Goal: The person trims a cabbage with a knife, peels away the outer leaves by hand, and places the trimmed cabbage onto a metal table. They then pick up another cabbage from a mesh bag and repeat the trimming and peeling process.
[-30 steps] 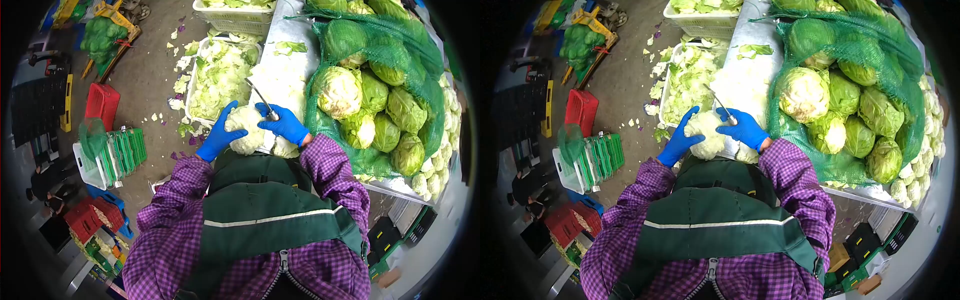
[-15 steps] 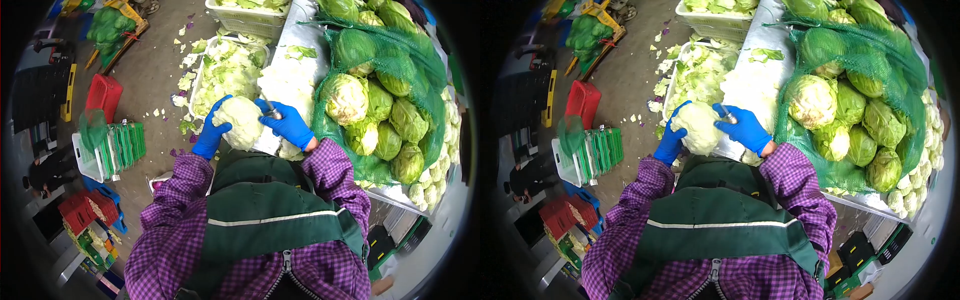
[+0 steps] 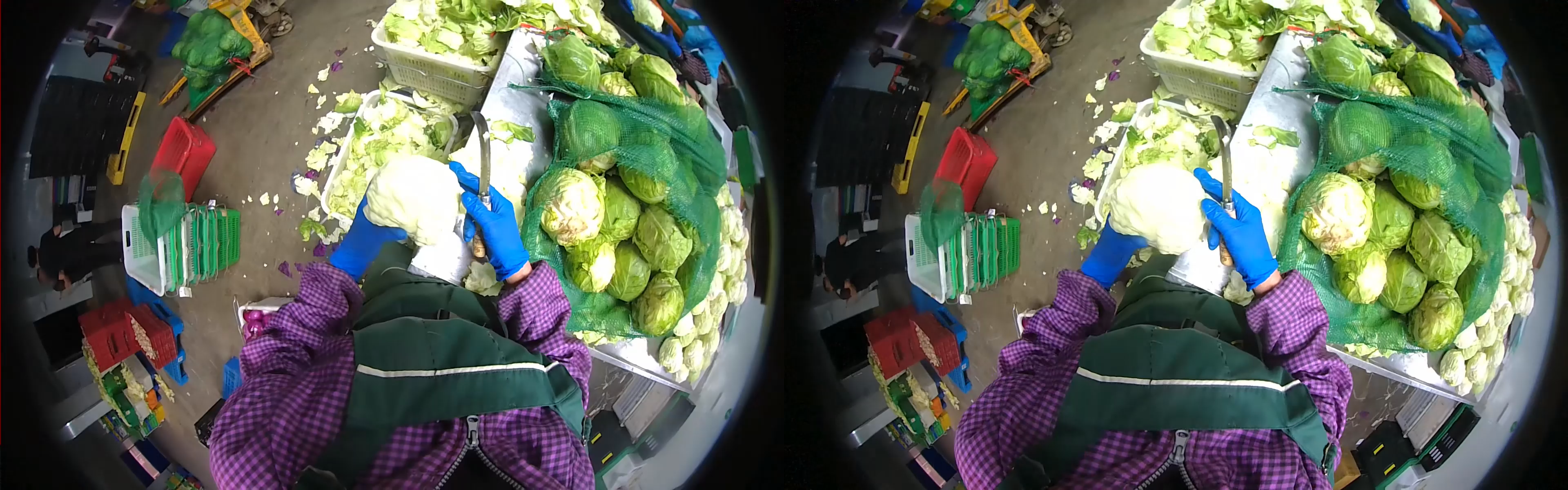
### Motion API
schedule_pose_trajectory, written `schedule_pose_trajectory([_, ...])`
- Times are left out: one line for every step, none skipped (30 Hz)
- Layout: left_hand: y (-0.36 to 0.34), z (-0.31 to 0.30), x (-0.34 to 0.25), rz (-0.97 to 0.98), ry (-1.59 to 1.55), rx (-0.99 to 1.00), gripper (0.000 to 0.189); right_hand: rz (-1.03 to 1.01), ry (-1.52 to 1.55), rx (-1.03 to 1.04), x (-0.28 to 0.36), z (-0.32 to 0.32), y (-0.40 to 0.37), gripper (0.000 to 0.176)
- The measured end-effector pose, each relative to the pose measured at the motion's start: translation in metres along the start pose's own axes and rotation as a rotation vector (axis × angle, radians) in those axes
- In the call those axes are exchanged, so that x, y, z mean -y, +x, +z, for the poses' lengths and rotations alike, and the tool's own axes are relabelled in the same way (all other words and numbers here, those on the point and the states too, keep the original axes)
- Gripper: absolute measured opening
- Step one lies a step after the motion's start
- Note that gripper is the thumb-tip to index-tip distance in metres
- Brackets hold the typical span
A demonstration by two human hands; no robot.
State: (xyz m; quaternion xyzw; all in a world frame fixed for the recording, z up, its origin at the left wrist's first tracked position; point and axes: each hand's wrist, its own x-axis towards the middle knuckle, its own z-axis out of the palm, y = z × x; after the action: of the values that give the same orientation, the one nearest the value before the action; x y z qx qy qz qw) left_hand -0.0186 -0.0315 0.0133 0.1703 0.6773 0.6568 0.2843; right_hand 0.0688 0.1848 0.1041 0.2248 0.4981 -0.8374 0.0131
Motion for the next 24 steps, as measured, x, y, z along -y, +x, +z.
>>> schedule_pose_trajectory([0.003, 0.011, -0.018, 0.006, -0.005, 0.008, 0.096, -0.007, -0.005, -0.007, 0.005, 0.004, -0.003, 0.040])
schedule_pose_trajectory([0.007, 0.022, -0.036, 0.168, -0.051, -0.019, 0.101, -0.040, -0.080, -0.063, 0.009, 0.008, -0.005, 0.040])
schedule_pose_trajectory([0.010, 0.027, -0.043, 0.330, -0.097, -0.045, 0.106, -0.074, -0.154, -0.119, 0.013, 0.011, -0.008, 0.041])
schedule_pose_trajectory([0.016, 0.025, -0.039, 0.404, 0.058, -0.026, 0.113, -0.095, -0.191, -0.138, 0.016, 0.012, -0.011, 0.044])
schedule_pose_trajectory([0.019, 0.026, -0.041, 0.410, 0.053, -0.019, 0.113, -0.102, -0.194, -0.146, 0.015, 0.015, -0.013, 0.044])
schedule_pose_trajectory([0.021, 0.027, -0.044, 0.455, 0.097, -0.039, 0.111, -0.177, -0.233, -0.167, 0.011, 0.019, -0.013, 0.047])
schedule_pose_trajectory([0.022, 0.029, -0.047, 0.500, 0.142, -0.059, 0.109, -0.251, -0.272, -0.188, 0.006, 0.020, -0.013, 0.050])
schedule_pose_trajectory([0.024, 0.030, -0.049, 0.505, 0.136, -0.051, 0.109, -0.299, -0.324, -0.185, 0.000, 0.017, -0.011, 0.048])
schedule_pose_trajectory([0.026, 0.031, -0.050, 0.582, 0.209, -0.075, 0.106, -0.305, -0.328, -0.192, 0.001, 0.018, -0.012, 0.048])
schedule_pose_trajectory([0.028, 0.030, -0.052, 0.657, 0.283, -0.102, 0.104, -0.268, -0.369, -0.237, 0.001, 0.019, -0.014, 0.043])
schedule_pose_trajectory([0.029, 0.030, -0.053, 0.730, 0.359, -0.132, 0.101, -0.229, -0.410, -0.280, 0.001, 0.020, -0.014, 0.039])
schedule_pose_trajectory([0.031, 0.029, -0.054, 0.732, 0.357, -0.133, 0.101, -0.174, -0.324, -0.290, 0.004, 0.022, -0.014, 0.031])
schedule_pose_trajectory([0.032, 0.028, -0.055, 0.749, 0.378, -0.132, 0.099, -0.175, -0.326, -0.288, 0.006, 0.023, -0.015, 0.031])
schedule_pose_trajectory([0.034, 0.026, -0.056, 0.765, 0.400, -0.131, 0.096, -0.125, -0.295, -0.290, 0.007, 0.024, -0.014, 0.030])
schedule_pose_trajectory([0.034, 0.025, -0.056, 0.765, 0.399, -0.133, 0.096, -0.075, -0.264, -0.292, 0.009, 0.024, -0.014, 0.029])
schedule_pose_trajectory([0.035, 0.024, -0.056, 0.773, 0.415, -0.134, 0.096, -0.075, -0.266, -0.291, 0.010, 0.023, -0.013, 0.029])
schedule_pose_trajectory([0.036, 0.023, -0.056, 0.779, 0.429, -0.136, 0.095, -0.035, -0.239, -0.259, 0.012, 0.022, -0.012, 0.028])
schedule_pose_trajectory([0.037, 0.021, -0.055, 0.778, 0.428, -0.138, 0.095, 0.005, -0.212, -0.227, 0.013, 0.020, -0.011, 0.027])
schedule_pose_trajectory([0.039, 0.019, -0.054, 0.792, 0.464, -0.131, 0.095, 0.005, -0.213, -0.226, 0.014, 0.019, -0.010, 0.027])
schedule_pose_trajectory([0.040, 0.017, -0.054, 0.808, 0.499, -0.123, 0.096, 0.040, -0.154, -0.178, 0.015, 0.018, -0.009, 0.026])
schedule_pose_trajectory([0.040, 0.016, -0.056, 0.808, 0.499, -0.124, 0.096, 0.074, -0.095, -0.130, 0.016, 0.017, -0.008, 0.025])
schedule_pose_trajectory([0.039, 0.014, -0.059, 0.808, 0.503, -0.115, 0.097, 0.075, -0.096, -0.128, 0.017, 0.015, -0.009, 0.025])
schedule_pose_trajectory([0.039, 0.014, -0.060, 0.809, 0.506, -0.106, 0.099, 0.083, -0.135, -0.087, 0.018, 0.014, -0.009, 0.025])
schedule_pose_trajectory([0.039, 0.015, -0.060, 0.810, 0.508, -0.109, 0.099, 0.090, -0.173, -0.045, 0.019, 0.012, -0.009, 0.026])
